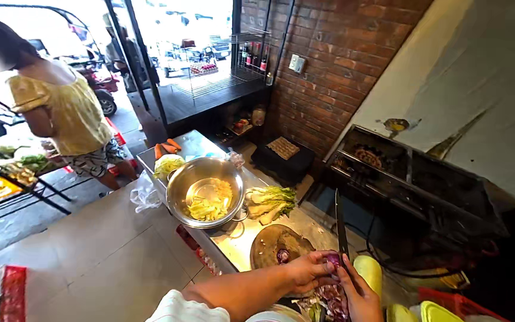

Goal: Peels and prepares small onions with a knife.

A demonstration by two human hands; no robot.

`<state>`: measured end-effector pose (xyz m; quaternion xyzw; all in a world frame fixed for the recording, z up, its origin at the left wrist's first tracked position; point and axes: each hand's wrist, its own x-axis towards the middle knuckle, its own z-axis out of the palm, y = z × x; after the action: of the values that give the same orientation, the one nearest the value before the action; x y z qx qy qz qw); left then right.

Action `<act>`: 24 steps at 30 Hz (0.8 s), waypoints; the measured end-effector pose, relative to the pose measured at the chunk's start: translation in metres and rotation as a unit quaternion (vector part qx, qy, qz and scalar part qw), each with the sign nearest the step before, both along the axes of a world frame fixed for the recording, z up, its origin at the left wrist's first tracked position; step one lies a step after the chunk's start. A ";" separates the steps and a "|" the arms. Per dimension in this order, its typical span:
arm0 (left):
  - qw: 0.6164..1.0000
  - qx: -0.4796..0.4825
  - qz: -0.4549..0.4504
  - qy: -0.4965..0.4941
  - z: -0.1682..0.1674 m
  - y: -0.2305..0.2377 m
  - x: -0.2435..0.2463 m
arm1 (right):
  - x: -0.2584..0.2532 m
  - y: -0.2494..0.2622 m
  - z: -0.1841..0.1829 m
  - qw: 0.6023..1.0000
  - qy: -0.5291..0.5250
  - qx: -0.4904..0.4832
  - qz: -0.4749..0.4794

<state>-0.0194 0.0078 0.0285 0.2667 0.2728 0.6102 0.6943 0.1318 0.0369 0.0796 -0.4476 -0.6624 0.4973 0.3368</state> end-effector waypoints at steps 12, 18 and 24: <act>0.996 -0.077 0.036 0.022 0.001 0.006 0.008 | -0.003 0.006 -0.015 0.994 -0.007 0.112 -0.011; 0.996 -0.060 0.042 0.045 0.003 0.004 0.001 | 0.002 0.026 -0.022 0.987 -0.030 0.158 -0.015; 0.982 -0.101 0.059 0.146 0.004 0.007 -0.009 | 0.005 0.020 -0.004 1.000 0.023 0.007 -0.005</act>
<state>-0.0281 0.0143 0.0321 0.2649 0.4466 0.5739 0.6333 0.1366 0.0571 0.0757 -0.4369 -0.6560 0.5011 0.3573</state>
